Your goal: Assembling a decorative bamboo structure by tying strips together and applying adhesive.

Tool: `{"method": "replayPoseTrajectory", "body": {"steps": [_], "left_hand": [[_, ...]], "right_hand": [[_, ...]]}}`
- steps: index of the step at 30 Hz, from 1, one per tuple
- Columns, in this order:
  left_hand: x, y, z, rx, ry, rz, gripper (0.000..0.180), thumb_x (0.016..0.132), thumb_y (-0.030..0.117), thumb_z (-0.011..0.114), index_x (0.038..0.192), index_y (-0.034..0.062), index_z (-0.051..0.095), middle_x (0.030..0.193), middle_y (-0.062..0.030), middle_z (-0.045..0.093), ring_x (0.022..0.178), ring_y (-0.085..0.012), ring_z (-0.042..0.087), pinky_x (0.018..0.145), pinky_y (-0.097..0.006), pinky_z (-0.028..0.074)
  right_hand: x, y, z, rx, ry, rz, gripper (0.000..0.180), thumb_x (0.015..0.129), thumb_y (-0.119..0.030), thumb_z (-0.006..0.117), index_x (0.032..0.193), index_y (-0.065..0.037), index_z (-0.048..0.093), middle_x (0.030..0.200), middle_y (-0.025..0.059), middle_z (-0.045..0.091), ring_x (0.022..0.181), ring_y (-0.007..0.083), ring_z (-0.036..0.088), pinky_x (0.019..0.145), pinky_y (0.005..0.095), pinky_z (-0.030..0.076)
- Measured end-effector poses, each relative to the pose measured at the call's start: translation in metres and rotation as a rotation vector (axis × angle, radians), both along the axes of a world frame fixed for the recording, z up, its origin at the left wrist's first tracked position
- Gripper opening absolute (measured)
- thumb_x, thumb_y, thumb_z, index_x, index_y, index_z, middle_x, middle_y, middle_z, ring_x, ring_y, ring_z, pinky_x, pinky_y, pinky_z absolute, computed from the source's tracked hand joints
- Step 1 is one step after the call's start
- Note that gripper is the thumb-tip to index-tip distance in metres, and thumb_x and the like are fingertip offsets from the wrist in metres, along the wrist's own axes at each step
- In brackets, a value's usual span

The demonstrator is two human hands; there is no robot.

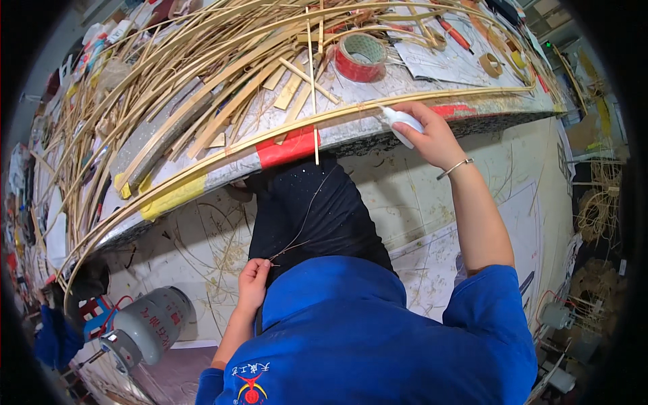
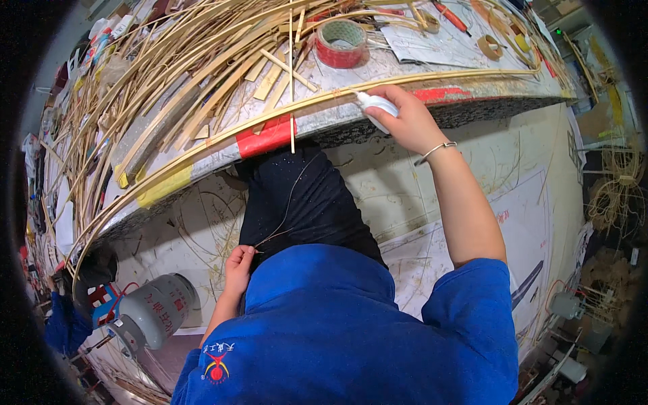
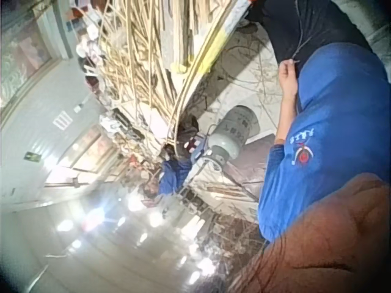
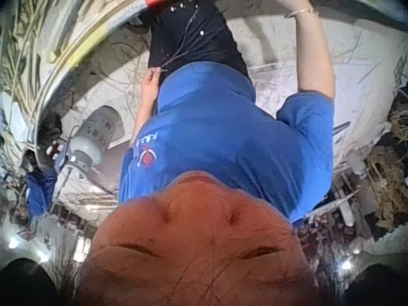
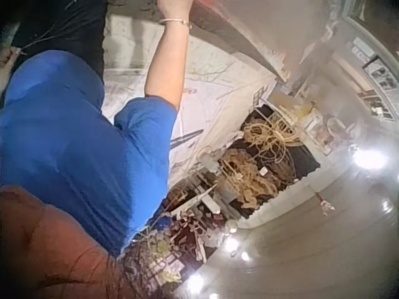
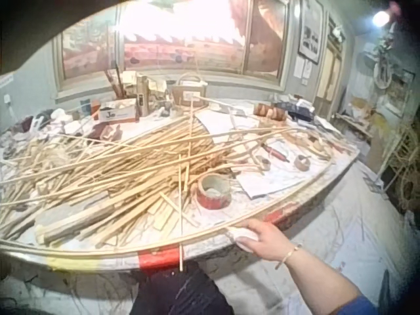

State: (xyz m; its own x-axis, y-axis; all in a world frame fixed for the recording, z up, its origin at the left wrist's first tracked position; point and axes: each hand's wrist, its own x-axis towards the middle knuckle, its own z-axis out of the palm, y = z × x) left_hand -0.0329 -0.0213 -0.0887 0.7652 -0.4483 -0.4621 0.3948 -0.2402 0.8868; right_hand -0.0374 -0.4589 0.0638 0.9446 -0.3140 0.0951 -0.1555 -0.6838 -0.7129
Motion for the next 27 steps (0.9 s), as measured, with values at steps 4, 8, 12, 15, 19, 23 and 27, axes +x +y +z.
{"method": "replayPoseTrajectory", "body": {"steps": [4,8,12,15,19,23,27], "left_hand": [[-0.001,-0.003,0.005,-0.015,0.011,0.020,0.015,0.089,0.015,0.053,0.082,0.0031,0.057,0.075,0.0033,0.056,0.070,-0.0044,0.045,0.065,-0.019,0.038],[-0.003,-0.003,0.007,-0.012,0.018,0.033,0.014,0.089,0.014,0.053,0.083,0.0029,0.057,0.077,0.0028,0.056,0.071,-0.0044,0.046,0.066,-0.019,0.038],[-0.004,-0.002,0.007,-0.035,0.000,0.042,0.014,0.090,0.015,0.053,0.083,0.0029,0.056,0.077,0.0026,0.057,0.072,-0.0045,0.047,0.067,-0.019,0.038],[-0.004,0.000,0.007,-0.019,-0.006,0.035,0.014,0.090,0.015,0.053,0.083,0.0029,0.056,0.077,0.0026,0.057,0.072,-0.0046,0.047,0.067,-0.019,0.038],[-0.003,0.000,0.007,-0.023,0.039,0.037,0.014,0.090,0.015,0.053,0.083,0.0030,0.056,0.077,0.0024,0.057,0.072,-0.0046,0.047,0.068,-0.019,0.038],[-0.003,-0.001,0.005,-0.054,0.034,0.044,0.014,0.090,0.014,0.053,0.083,0.0030,0.056,0.077,0.0020,0.057,0.072,-0.0045,0.047,0.068,-0.019,0.039],[-0.002,-0.003,0.007,-0.048,0.016,0.048,0.014,0.090,0.014,0.053,0.083,0.0028,0.056,0.077,0.0019,0.057,0.072,-0.0045,0.047,0.068,-0.018,0.038]], "right_hand": [[0.000,0.002,-0.004,0.021,0.104,-0.034,0.032,0.078,-0.025,0.066,0.095,-0.001,0.054,0.092,0.0121,0.060,0.085,0.0206,0.058,0.077,0.0319,0.045],[0.008,0.005,-0.004,-0.011,0.099,-0.027,0.029,0.078,-0.022,0.066,0.092,0.000,0.054,0.086,0.0086,0.059,0.081,0.0166,0.056,0.074,0.0294,0.044],[0.015,0.007,0.002,-0.066,0.111,-0.046,0.028,0.078,-0.023,0.066,0.091,0.000,0.055,0.084,0.0089,0.060,0.079,0.0170,0.056,0.073,0.0297,0.045],[0.016,0.005,0.005,-0.102,0.138,-0.061,0.031,0.078,-0.027,0.064,0.091,0.000,0.056,0.086,0.0166,0.062,0.081,0.0277,0.059,0.073,0.0344,0.046],[0.018,0.007,0.007,-0.110,0.109,-0.037,0.031,0.078,-0.026,0.064,0.091,0.000,0.056,0.085,0.0168,0.062,0.080,0.0282,0.059,0.072,0.0348,0.046],[0.021,0.011,0.009,-0.142,0.118,-0.032,0.025,0.079,-0.022,0.064,0.090,-0.001,0.055,0.083,0.0093,0.061,0.078,0.0180,0.056,0.072,0.0300,0.044],[0.016,-0.003,0.012,-0.119,0.126,-0.031,0.029,0.077,-0.025,0.065,0.092,-0.002,0.057,0.085,0.0143,0.062,0.079,0.0261,0.059,0.072,0.0338,0.046]]}}
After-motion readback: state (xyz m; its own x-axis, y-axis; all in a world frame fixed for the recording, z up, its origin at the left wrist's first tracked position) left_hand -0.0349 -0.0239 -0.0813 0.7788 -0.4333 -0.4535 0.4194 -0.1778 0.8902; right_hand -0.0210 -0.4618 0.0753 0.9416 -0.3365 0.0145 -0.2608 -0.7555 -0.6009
